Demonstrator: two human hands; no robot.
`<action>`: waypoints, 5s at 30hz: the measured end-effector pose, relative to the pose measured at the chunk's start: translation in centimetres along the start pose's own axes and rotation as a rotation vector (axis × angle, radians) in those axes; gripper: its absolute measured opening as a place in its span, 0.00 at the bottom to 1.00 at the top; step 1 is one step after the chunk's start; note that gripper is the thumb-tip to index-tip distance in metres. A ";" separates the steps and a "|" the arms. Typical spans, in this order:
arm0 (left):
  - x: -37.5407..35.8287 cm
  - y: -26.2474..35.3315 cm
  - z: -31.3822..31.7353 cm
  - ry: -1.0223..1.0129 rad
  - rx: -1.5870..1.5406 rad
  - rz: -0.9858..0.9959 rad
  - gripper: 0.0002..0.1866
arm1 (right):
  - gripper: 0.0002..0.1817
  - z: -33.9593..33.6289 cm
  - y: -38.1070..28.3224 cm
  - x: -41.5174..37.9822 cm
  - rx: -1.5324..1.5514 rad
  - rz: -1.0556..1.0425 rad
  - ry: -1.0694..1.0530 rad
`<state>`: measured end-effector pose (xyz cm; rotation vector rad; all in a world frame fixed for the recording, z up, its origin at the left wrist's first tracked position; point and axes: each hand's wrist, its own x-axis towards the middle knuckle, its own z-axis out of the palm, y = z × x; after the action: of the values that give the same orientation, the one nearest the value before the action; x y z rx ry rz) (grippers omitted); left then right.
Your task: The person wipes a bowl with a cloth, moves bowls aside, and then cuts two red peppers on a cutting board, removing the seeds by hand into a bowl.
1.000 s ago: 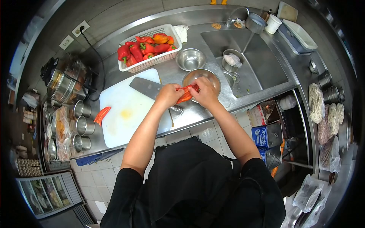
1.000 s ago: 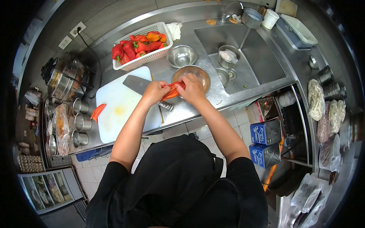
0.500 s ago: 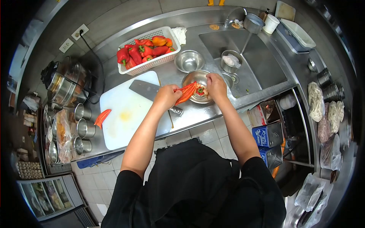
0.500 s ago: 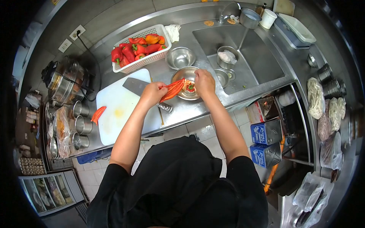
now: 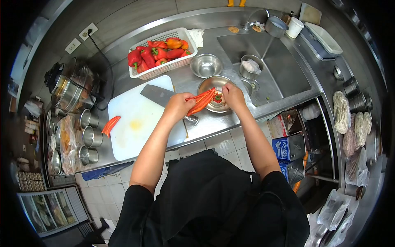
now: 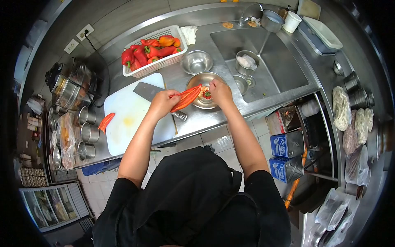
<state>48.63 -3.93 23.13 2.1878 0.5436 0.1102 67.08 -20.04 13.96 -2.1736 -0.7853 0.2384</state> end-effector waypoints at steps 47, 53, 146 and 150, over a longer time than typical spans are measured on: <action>12.4 -11.3 -14.1 0.371 0.300 0.393 0.22 | 0.11 15.7 -11.7 -12.2 0.070 -0.607 -0.030; 25.0 -13.6 -10.5 0.193 0.741 0.522 0.16 | 0.14 15.9 -11.0 -11.8 0.066 -0.609 -0.037; -10.6 -19.9 -10.8 0.204 0.393 0.157 0.30 | 0.22 15.5 -22.4 -7.2 -0.217 -0.141 -0.776; -12.8 -19.6 -13.4 0.131 0.512 0.262 0.29 | 0.18 12.0 -20.5 -8.0 -0.050 0.074 -0.834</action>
<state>26.87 11.08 17.94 2.7620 0.3816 0.2821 46.49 -7.35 20.45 -2.1278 -1.1540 1.2224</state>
